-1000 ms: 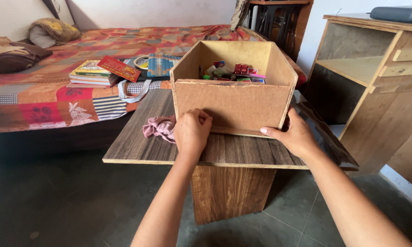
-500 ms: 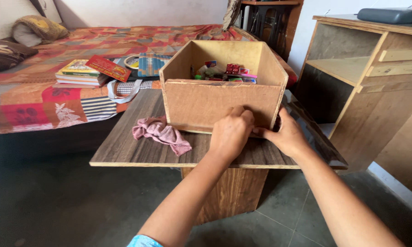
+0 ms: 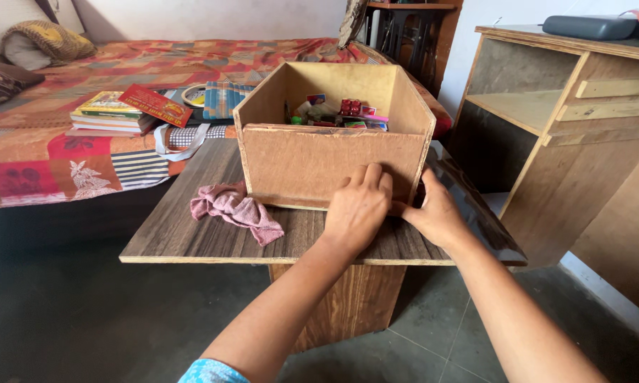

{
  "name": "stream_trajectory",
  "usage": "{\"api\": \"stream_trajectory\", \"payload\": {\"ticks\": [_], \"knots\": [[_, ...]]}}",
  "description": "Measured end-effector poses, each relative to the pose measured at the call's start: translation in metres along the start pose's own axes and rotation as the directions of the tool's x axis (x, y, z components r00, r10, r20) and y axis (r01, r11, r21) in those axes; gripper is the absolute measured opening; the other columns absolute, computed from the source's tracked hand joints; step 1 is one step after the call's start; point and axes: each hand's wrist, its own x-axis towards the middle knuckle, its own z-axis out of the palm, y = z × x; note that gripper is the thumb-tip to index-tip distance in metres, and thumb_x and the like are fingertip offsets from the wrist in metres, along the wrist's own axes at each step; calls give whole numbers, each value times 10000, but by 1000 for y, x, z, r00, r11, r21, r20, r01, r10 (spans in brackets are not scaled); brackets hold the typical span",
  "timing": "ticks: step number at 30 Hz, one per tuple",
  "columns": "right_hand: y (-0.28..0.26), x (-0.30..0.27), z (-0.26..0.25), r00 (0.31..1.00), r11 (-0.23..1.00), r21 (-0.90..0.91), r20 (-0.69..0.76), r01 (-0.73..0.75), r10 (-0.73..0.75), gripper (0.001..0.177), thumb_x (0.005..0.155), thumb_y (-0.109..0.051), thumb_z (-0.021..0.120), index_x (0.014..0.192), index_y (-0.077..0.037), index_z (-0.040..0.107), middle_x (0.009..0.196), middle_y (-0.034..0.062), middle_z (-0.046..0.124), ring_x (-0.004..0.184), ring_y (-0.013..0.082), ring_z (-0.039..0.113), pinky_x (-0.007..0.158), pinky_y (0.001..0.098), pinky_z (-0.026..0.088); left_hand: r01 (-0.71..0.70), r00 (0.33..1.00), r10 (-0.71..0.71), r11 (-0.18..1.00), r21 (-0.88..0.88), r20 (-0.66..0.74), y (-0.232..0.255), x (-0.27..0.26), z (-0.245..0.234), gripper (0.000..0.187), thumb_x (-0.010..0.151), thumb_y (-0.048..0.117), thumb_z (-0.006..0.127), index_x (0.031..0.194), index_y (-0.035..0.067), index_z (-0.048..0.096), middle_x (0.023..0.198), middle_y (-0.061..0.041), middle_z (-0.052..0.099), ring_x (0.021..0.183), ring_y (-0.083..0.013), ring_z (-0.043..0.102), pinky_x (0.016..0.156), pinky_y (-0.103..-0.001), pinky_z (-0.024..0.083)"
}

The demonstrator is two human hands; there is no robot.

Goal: The person wipes the exterior and interior surfaces of a wooden drawer with a pink cloth. They rotate the drawer to clean all sides, including the front with a metal handle, the back, and the inside walls, while small items remain inside.

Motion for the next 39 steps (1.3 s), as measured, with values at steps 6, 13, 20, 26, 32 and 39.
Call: {"api": "stream_trajectory", "payload": {"ticks": [6, 13, 20, 26, 32, 39], "knots": [[7, -2, 3, 985, 943, 289, 10, 162, -172, 772, 764, -120, 823, 1438, -13, 461, 1351, 130, 654, 1255, 205, 610, 1059, 351, 472, 192, 975, -206, 970, -146, -85, -19, -14, -25, 189, 899, 126, 601, 1048, 10, 606, 1037, -177, 598, 948, -353, 613, 728, -423, 526], [-30, -12, 0, 976, 971, 191, -189, 141, -104, 652, 856, -160, 805, 1406, 0, 493, 1298, 172, 635, 1114, 221, 659, 890, 344, 562, 412, 846, -400, 910, -46, -352, -112, -76, -105, 131, 836, 194, 743, 914, 110, 680, 948, -132, 605, 923, -369, 591, 787, -504, 474], [-112, -53, 9, 674, 754, -446, -360, 482, -644, 313, 965, -38, 684, 1274, -23, 638, 1363, 192, 626, 1242, 312, 652, 1055, 391, 546, 600, 780, -622, 775, -198, -66, -151, -105, -119, 171, 795, 225, 779, 877, 84, 728, 895, -147, 719, 872, -371, 660, 740, -489, 516], [-179, -57, 98, 865, 849, -169, 76, 501, -495, 429, 842, -181, 799, 1246, -97, 680, 1211, 86, 717, 1030, 248, 742, 887, 359, 584, 590, 727, -685, 588, -553, 47, -162, -110, -116, 128, 927, 167, 694, 946, 41, 678, 809, -173, 757, 724, -289, 745, 657, -397, 552], [-211, -40, 174, 813, 803, -135, 168, 580, -558, 466, 864, -82, 710, 1323, -59, 636, 1142, 115, 696, 986, 295, 723, 864, 403, 593, 446, 649, -753, 263, -856, 106, -182, -120, -113, 184, 1009, 186, 607, 1012, 3, 600, 872, -161, 740, 748, -219, 724, 627, -346, 573], [-176, -30, 141, 804, 815, -159, -140, 558, -578, 67, 920, -87, 664, 987, -94, 673, 926, 82, 723, 823, 224, 732, 726, 376, 591, 577, 690, -723, 530, -622, 24, -177, -115, -110, 361, 1012, 348, 630, 977, -11, 616, 870, -174, 743, 814, -311, 749, 727, -411, 559]]}}
